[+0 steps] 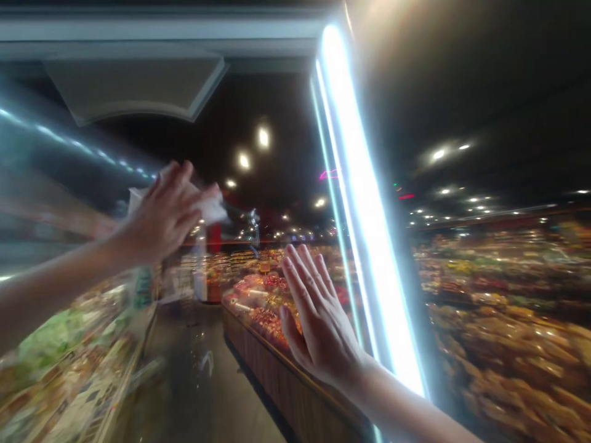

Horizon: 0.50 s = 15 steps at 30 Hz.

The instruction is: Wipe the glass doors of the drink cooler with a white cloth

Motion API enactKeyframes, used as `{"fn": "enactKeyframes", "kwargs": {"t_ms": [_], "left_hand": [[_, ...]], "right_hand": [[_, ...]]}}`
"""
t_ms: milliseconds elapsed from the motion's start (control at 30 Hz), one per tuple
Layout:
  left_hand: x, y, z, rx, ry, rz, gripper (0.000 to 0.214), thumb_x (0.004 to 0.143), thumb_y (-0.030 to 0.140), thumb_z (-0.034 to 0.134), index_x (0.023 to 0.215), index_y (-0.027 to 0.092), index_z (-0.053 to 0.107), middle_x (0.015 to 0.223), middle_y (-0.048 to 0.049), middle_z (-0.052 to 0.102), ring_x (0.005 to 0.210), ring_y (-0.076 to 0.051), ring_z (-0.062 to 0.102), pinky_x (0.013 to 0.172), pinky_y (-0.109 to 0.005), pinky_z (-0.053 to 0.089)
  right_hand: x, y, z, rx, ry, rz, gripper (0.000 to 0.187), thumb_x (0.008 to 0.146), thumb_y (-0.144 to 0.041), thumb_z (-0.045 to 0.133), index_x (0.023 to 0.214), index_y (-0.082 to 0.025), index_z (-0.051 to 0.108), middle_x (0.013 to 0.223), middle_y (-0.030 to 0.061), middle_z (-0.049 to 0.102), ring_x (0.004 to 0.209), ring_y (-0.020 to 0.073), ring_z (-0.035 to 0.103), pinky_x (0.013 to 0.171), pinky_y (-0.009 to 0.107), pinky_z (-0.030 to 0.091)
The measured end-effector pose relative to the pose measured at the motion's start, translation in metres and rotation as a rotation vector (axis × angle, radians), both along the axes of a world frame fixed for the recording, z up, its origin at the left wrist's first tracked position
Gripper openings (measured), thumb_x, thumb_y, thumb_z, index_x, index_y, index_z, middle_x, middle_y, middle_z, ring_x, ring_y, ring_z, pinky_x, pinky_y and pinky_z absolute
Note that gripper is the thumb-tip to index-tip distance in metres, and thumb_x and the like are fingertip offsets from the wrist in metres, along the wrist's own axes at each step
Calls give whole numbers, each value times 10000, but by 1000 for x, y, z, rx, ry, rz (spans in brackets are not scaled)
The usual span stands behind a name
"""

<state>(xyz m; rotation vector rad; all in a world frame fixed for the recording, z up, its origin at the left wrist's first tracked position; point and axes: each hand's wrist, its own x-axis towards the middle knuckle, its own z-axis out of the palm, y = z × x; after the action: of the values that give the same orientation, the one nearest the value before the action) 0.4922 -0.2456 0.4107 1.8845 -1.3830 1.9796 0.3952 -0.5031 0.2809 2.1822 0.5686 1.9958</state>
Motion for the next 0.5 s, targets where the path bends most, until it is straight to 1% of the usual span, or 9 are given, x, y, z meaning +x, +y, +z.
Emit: {"fn": "enactKeyframes", "kwargs": {"t_ms": [67,100,200,233,267,300,367,433,500], "left_hand": [[-3,-7,-7,-163,53,4,505,1101,272,219,1571,112,316,1738,-169,55,1566,-416,-32,1212,-685,113],[-2,-11,-25,-130,33,0,508,1092,278,270,1578,148,338,1746,-152,39,1576,-392,-33,1247,-640,109],[6,-10,-107,221,-226,-45,562,985,370,548,1539,358,452,1747,16,145,1613,-239,29,1329,-395,194],[10,-2,-127,355,-263,1,559,971,439,566,1520,437,456,1731,93,180,1613,-174,61,1322,-310,224],[13,8,-137,423,-276,6,551,965,469,566,1506,475,460,1712,121,227,1609,-154,114,1310,-287,259],[16,21,-138,368,-198,36,562,976,446,551,1525,458,435,1716,96,228,1607,-180,152,1317,-349,269],[19,46,-119,63,-41,77,584,1000,285,504,1555,419,386,1739,70,136,1603,-244,186,1310,-464,280],[18,61,-107,-165,49,120,614,1034,220,391,1626,280,240,1751,-24,-71,1606,-358,-7,1299,-638,166],[17,64,-130,-215,84,139,643,1030,222,394,1640,249,194,1735,-50,-155,1595,-370,-75,1301,-641,137]], "right_hand": [[0,-1,-2,4,-1,15,929,951,-171,479,1663,-337,-94,1717,35,222,1570,300,215,1286,648,295],[0,-2,-3,9,-2,26,930,951,-172,481,1664,-327,-96,1715,45,232,1568,305,228,1290,653,283],[-2,-7,-4,21,-8,64,943,946,-176,493,1660,-355,-97,1717,39,232,1554,312,279,1278,656,316],[-2,-8,-4,19,-8,72,946,943,-179,500,1659,-375,-87,1721,30,223,1550,317,292,1265,662,339],[-1,-8,-4,15,-8,72,951,940,-181,509,1656,-400,-78,1724,17,212,1546,324,301,1251,669,361],[0,-7,-4,11,-10,65,955,936,-182,518,1651,-428,-65,1727,4,204,1543,333,308,1234,683,379],[5,2,-6,28,-12,21,959,931,-181,531,1637,-489,-40,1731,-25,194,1543,355,306,1201,725,389],[10,20,-16,75,-11,-42,945,931,-190,545,1624,-540,7,1727,-43,216,1544,380,299,1167,773,385],[9,45,-33,118,-6,-84,876,945,-219,548,1610,-574,102,1706,-39,281,1539,406,310,1124,817,382]]}}
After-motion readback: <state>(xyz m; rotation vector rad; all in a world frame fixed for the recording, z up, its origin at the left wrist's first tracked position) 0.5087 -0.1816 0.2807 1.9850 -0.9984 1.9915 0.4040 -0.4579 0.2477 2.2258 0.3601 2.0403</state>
